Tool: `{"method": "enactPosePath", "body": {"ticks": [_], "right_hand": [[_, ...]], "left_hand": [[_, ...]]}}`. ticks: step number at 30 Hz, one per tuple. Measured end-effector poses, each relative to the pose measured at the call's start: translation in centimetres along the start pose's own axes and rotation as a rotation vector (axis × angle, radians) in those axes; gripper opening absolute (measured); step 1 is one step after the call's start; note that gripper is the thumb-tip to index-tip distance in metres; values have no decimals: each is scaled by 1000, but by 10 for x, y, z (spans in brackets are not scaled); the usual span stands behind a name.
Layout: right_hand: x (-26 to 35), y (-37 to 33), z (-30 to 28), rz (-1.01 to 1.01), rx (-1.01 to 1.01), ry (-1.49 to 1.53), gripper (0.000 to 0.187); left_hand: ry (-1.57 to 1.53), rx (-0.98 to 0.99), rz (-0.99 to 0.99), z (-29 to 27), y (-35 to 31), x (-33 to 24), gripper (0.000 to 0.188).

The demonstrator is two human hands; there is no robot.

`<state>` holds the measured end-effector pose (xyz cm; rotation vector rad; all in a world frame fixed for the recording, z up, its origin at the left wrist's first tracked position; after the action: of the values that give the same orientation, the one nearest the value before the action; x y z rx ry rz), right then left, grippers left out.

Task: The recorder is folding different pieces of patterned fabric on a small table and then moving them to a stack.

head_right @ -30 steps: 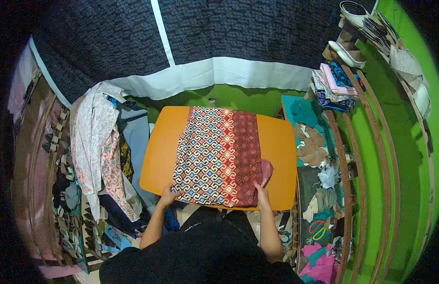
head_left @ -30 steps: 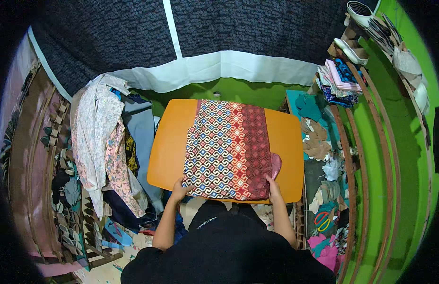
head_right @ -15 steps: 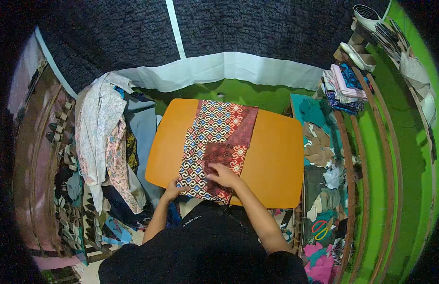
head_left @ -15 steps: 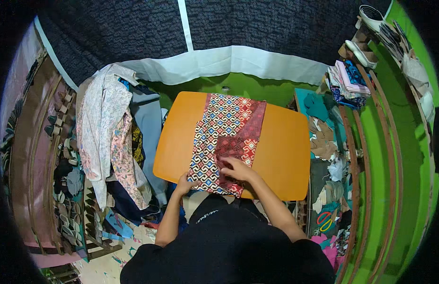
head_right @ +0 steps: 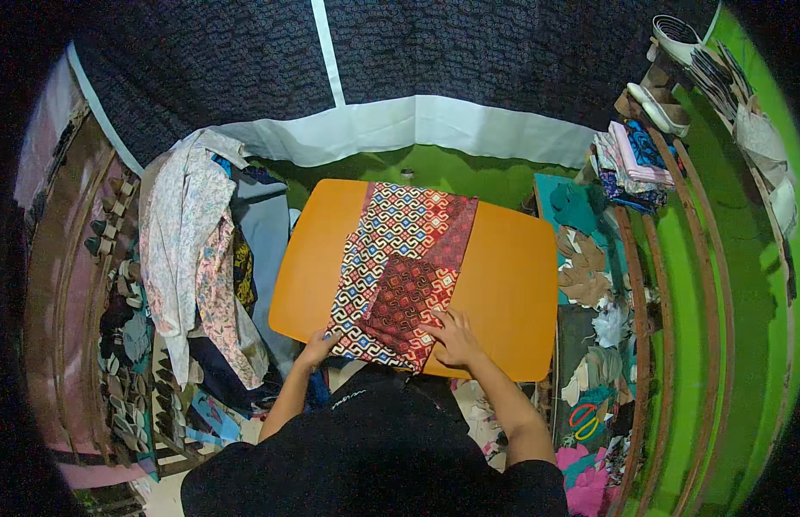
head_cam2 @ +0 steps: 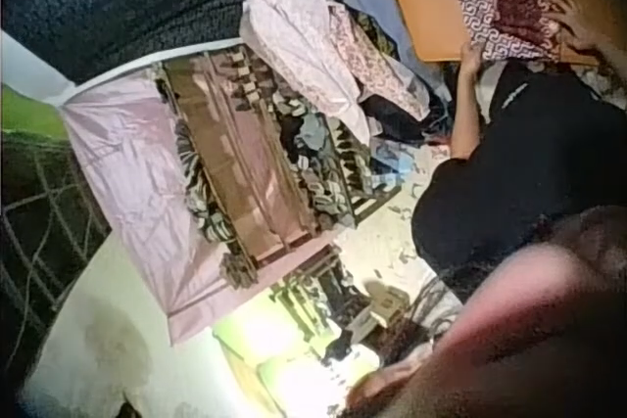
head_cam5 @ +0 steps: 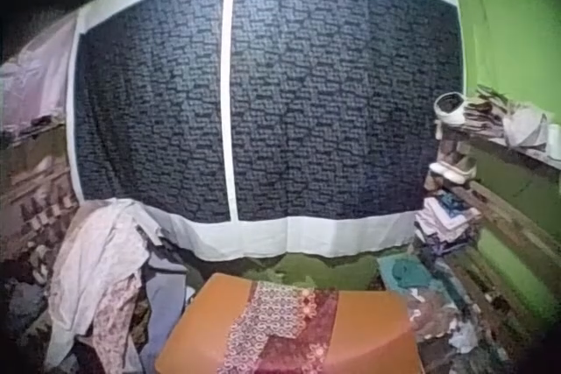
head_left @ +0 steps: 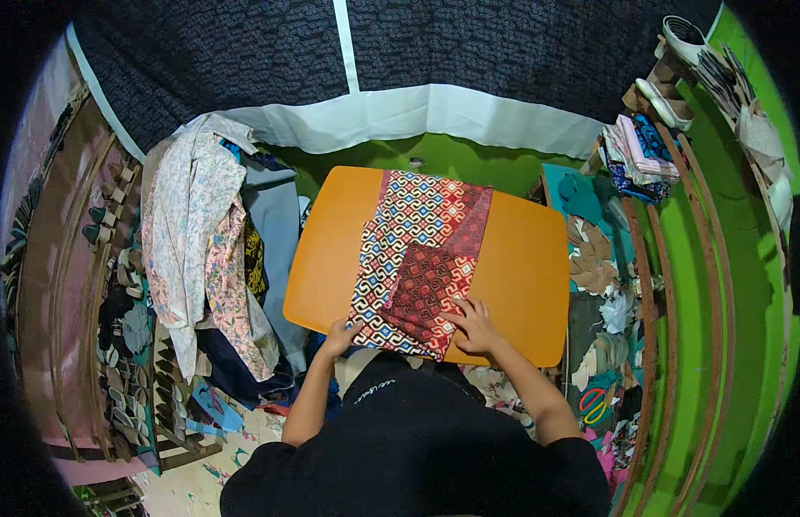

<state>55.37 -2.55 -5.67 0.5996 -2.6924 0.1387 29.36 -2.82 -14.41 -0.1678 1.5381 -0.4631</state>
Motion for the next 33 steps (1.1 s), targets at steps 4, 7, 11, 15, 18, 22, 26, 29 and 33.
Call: {"method": "enactPosePath", "body": {"ticks": [4,7,11,15,18,22,26,29,33], "right_hand": [[4,5,8,-82,-86,-6,36],[-2,7,19,-86,-184,88,27],[12,2,-14,143,-209,356,21],[13,-9,-13,441,164,1046,21],[18,-15,-11,319,351,1095,20],[50,-19,-35,245,490,1267,21],[34,-2,-65,320,319,1279,22],[-39,25,-67,500,90,1039,17],[-133,92,-65,440,-359,1051,24]], "left_hand": [[-303,41,-60,23,-9,-42,31],[-385,35,-186,24,-19,-52,26],[-607,1,-195,8,-34,-67,26],[-787,33,-143,6,-55,-104,29],[-791,97,-65,9,-66,-132,32],[-668,58,-3,6,-66,-161,27],[-561,86,-36,8,-25,-162,25],[-528,158,-41,22,31,-171,28],[-605,202,12,43,121,-182,39]]}}
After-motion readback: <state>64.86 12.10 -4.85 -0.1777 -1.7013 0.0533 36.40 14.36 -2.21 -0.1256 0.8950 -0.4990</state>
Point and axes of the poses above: each hand's wrist, its own y-axis towards the middle knuckle, its own z-axis out of the palm, x = y × z, the point moved 10 cm from there along y, towards the middle knuckle, and after that the axes turned 7 degrees about z, right-handed, at the moved point
